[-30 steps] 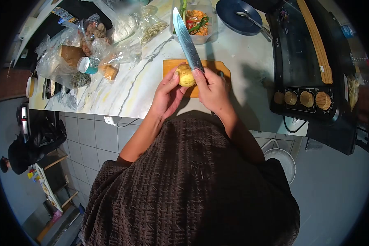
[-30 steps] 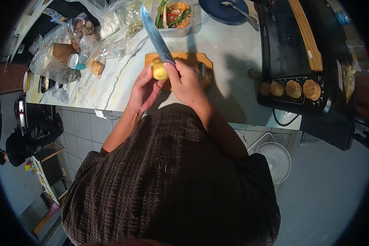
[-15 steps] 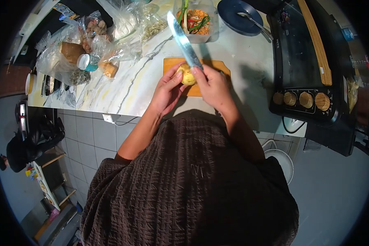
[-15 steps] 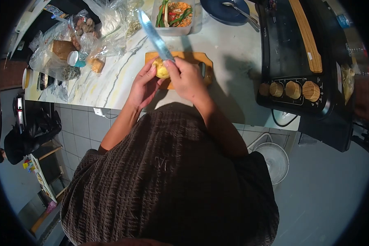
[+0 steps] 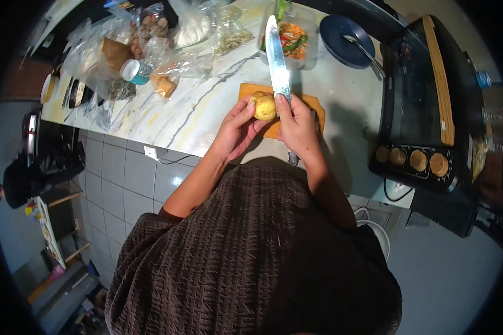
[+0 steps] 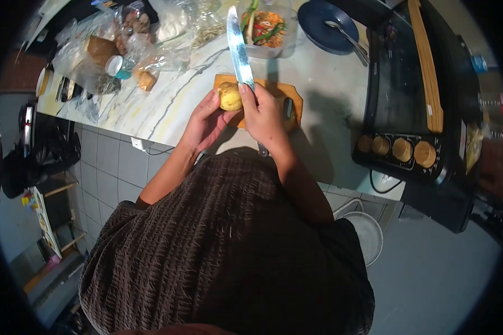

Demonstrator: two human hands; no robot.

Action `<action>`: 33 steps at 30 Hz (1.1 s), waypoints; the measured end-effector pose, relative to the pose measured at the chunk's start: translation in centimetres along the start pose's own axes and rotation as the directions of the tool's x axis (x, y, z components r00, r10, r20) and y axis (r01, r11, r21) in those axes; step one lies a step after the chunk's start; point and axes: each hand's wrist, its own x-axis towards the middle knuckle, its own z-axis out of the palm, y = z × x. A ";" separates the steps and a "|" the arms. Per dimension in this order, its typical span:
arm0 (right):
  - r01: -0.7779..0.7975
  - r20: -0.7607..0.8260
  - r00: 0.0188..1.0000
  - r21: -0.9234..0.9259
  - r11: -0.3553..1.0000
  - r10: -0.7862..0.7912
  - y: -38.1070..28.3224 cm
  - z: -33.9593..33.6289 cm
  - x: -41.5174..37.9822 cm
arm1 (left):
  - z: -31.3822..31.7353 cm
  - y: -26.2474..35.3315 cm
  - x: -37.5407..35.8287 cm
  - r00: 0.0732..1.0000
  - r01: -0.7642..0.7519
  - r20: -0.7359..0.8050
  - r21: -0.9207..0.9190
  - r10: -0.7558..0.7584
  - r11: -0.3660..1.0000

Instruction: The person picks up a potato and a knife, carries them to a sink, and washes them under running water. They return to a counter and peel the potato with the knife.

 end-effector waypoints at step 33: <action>0.007 0.062 0.998 -0.141 0.990 0.002 -0.7 -0.2 -0.2 | -1.0 0.9 0.7 0.990 -0.009 -0.139 0.178 0.034 0.984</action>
